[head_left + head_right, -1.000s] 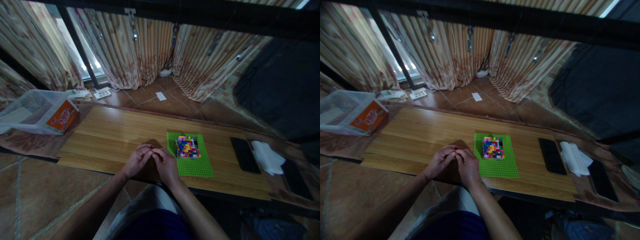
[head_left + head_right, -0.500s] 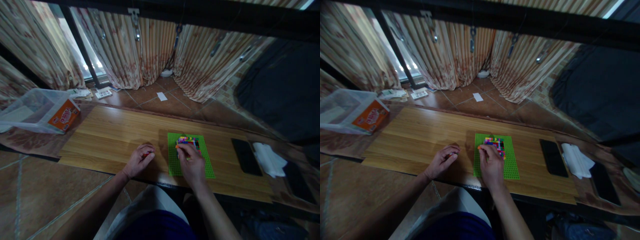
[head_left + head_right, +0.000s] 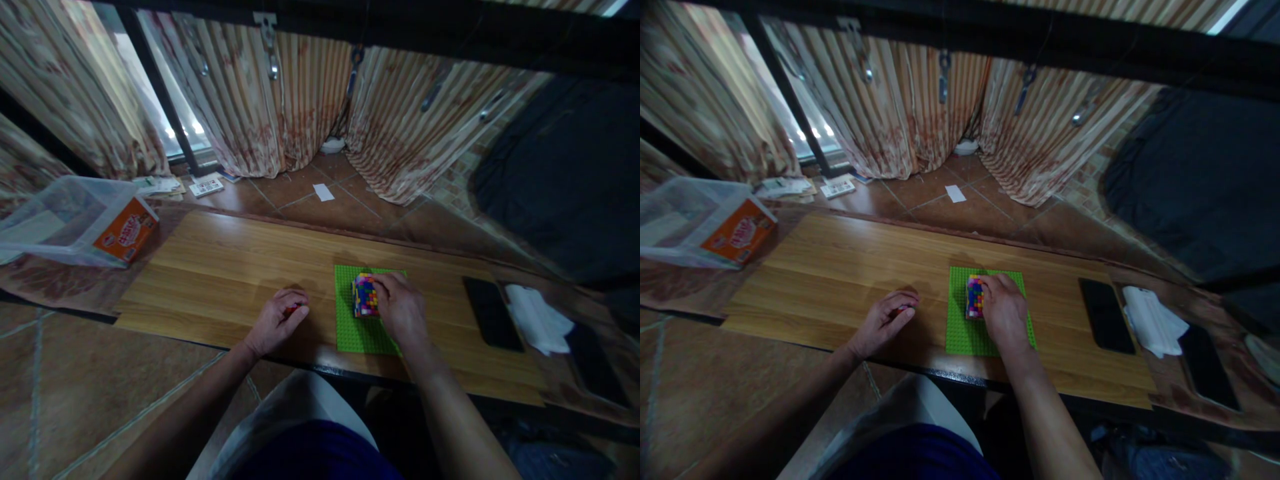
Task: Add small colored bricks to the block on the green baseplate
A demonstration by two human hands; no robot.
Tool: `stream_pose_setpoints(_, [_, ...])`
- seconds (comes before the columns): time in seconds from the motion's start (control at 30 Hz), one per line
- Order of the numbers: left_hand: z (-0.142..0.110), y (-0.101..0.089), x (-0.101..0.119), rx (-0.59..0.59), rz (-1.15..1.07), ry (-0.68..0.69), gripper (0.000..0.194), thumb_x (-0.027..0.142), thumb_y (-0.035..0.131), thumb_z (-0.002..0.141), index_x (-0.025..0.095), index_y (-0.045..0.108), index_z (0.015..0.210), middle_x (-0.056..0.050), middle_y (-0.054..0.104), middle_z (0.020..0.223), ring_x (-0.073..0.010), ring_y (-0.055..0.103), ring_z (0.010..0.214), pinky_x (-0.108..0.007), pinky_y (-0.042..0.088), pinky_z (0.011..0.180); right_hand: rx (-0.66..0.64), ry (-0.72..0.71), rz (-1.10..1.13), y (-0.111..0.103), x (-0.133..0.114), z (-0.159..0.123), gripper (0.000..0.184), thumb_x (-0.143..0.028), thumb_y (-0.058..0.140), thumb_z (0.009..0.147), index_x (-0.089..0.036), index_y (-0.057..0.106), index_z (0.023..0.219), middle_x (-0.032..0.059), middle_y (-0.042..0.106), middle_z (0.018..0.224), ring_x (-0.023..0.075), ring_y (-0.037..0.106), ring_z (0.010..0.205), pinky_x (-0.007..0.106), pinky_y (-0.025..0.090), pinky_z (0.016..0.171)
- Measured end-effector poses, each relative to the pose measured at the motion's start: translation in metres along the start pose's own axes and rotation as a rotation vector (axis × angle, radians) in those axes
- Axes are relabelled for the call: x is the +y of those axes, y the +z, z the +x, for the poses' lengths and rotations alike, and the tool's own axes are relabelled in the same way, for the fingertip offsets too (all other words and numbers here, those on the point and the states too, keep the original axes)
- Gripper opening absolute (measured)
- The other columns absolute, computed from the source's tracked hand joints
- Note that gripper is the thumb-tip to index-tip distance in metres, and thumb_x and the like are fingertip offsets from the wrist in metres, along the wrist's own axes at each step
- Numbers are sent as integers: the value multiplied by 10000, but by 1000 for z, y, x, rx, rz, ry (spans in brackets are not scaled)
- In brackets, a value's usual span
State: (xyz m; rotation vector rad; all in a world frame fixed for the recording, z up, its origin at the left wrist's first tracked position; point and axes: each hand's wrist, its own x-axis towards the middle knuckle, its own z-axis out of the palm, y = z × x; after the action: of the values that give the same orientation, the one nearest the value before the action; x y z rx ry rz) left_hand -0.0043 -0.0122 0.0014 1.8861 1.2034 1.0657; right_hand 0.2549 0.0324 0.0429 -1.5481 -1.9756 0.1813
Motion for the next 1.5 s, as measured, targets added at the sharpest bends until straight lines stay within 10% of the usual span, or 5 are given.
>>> stream_pose_setpoints(1.5, [2, 0, 2, 0, 13, 5, 188, 327, 525, 911, 187, 651, 929, -84, 679, 990, -208, 630, 987, -380, 491, 925, 99, 7, 89, 8, 2, -14, 317, -256, 429, 904, -234, 732, 993, 87, 669, 1027, 228, 602, 949, 430, 487, 891])
